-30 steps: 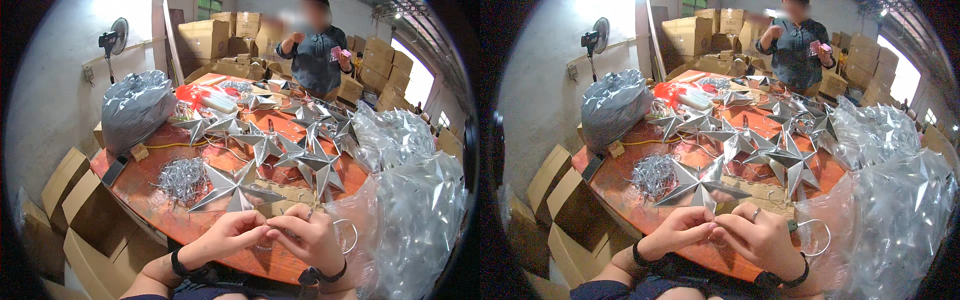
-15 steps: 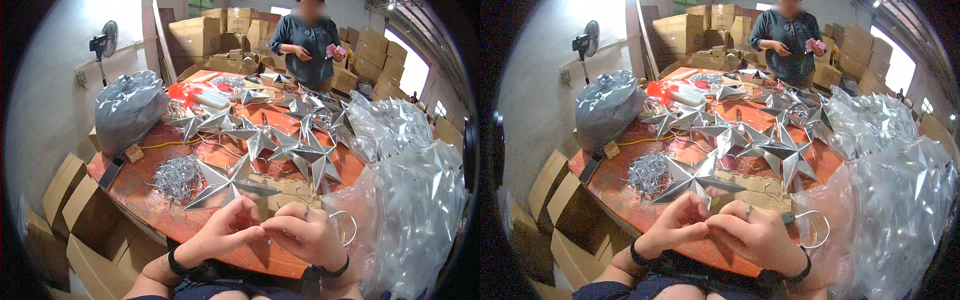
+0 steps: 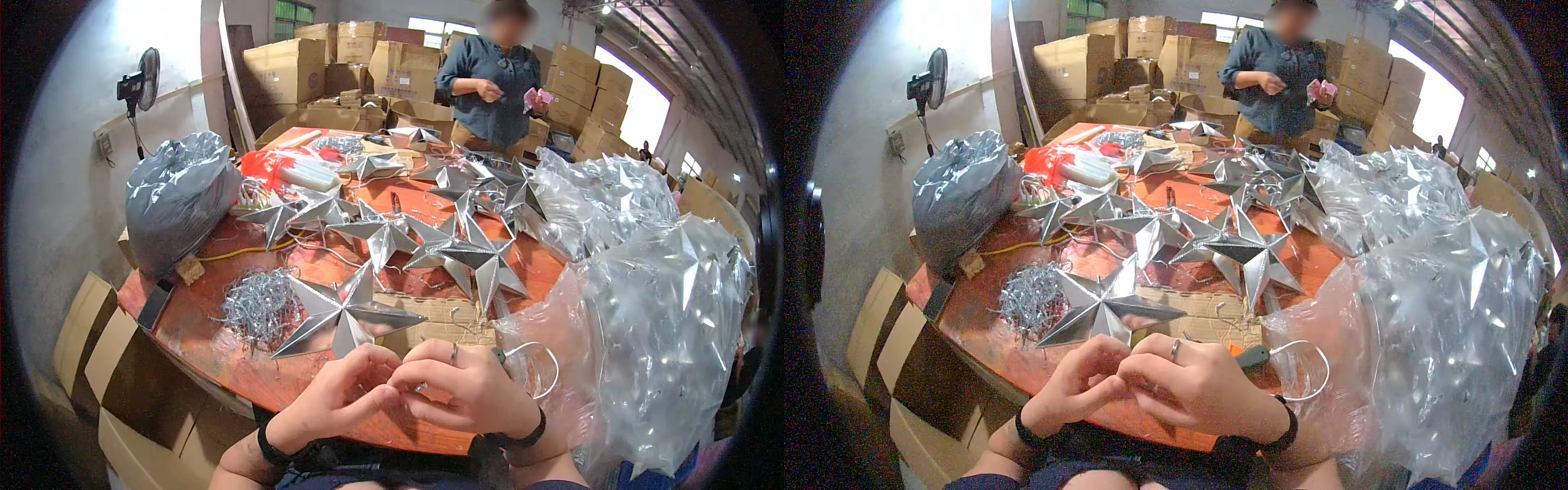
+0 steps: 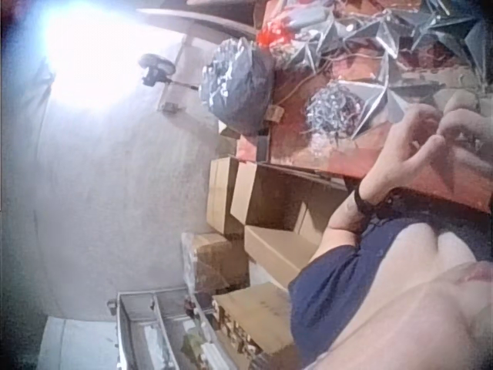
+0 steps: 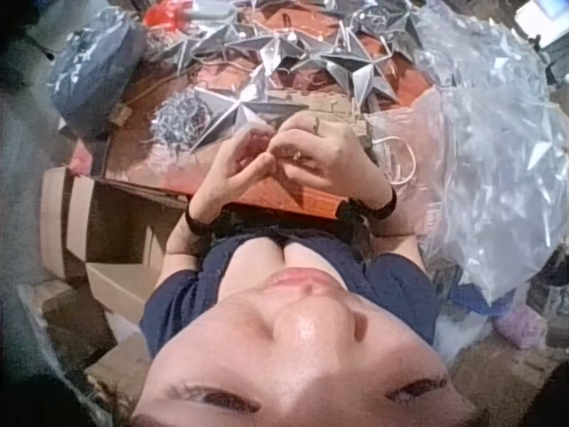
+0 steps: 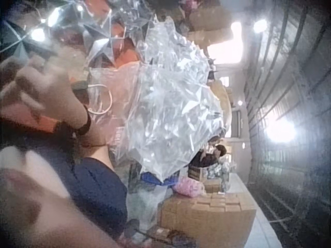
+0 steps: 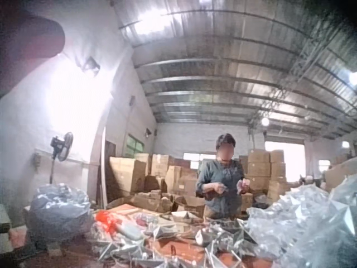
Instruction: Assembling decorative silver stars by gluing on trim using a hot glue gun.
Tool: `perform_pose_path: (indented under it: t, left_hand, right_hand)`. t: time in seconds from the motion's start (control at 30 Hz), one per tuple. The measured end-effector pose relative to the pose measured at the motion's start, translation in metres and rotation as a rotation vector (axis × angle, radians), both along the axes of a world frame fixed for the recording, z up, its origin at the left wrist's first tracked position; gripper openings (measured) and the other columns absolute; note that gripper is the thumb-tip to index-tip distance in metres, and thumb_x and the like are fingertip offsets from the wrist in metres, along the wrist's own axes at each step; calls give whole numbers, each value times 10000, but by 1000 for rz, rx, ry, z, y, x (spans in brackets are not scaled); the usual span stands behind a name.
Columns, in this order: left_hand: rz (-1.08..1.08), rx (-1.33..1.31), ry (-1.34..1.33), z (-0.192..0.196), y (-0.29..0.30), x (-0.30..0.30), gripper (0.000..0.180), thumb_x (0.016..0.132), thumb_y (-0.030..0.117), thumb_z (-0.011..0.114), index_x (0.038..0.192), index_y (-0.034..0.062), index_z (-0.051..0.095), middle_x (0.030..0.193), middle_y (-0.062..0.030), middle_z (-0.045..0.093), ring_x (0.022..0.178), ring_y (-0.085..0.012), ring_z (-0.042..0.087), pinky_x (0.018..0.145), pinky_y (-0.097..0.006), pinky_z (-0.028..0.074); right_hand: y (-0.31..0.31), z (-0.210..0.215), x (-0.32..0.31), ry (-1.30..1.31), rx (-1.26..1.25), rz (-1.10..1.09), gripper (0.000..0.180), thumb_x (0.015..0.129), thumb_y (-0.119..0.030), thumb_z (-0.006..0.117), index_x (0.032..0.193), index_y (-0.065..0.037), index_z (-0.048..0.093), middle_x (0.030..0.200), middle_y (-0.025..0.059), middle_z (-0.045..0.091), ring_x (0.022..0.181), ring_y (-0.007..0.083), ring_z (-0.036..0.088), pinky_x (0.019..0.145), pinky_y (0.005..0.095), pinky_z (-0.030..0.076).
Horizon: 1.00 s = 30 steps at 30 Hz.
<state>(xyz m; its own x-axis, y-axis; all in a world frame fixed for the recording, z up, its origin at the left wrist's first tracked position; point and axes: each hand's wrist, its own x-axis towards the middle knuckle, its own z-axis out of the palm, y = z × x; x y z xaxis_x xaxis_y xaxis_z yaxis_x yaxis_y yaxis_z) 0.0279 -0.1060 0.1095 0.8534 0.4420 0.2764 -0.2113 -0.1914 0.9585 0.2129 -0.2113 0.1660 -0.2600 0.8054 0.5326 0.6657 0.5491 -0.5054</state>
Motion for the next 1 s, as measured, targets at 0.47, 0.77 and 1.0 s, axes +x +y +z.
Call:
perform_pose_path:
  t: [0.47, 0.77, 1.0]
  left_hand:
    - [11, 265, 90, 11, -4, 3, 226, 985, 189, 525, 1050, -20, 581, 915, -131, 634, 834, -217, 645, 747, -302, 503]
    - [-83, 448, -35, 3, -2, 3, 259, 976, 207, 502, 1101, -5, 583, 935, -169, 627, 858, -332, 634, 754, -358, 495]
    - [-57, 492, 1, 14, -19, -9, 246, 948, 202, 557, 1089, 3, 586, 891, -162, 614, 797, -356, 617, 711, -377, 501]
  right_hand:
    - [-1, -8, -1, 27, 60, -4, 249, 753, -35, 721, 992, -41, 650, 894, 90, 628, 710, 229, 654, 592, 320, 531]
    - [-2, -12, -7, 103, 148, 46, 212, 790, -64, 730, 989, -57, 659, 865, 66, 635, 644, 228, 639, 552, 311, 514]
    - [-17, 5, -3, 49, 148, 141, 234, 793, -66, 723, 1021, -77, 673, 867, 54, 640, 651, 214, 642, 556, 301, 517]
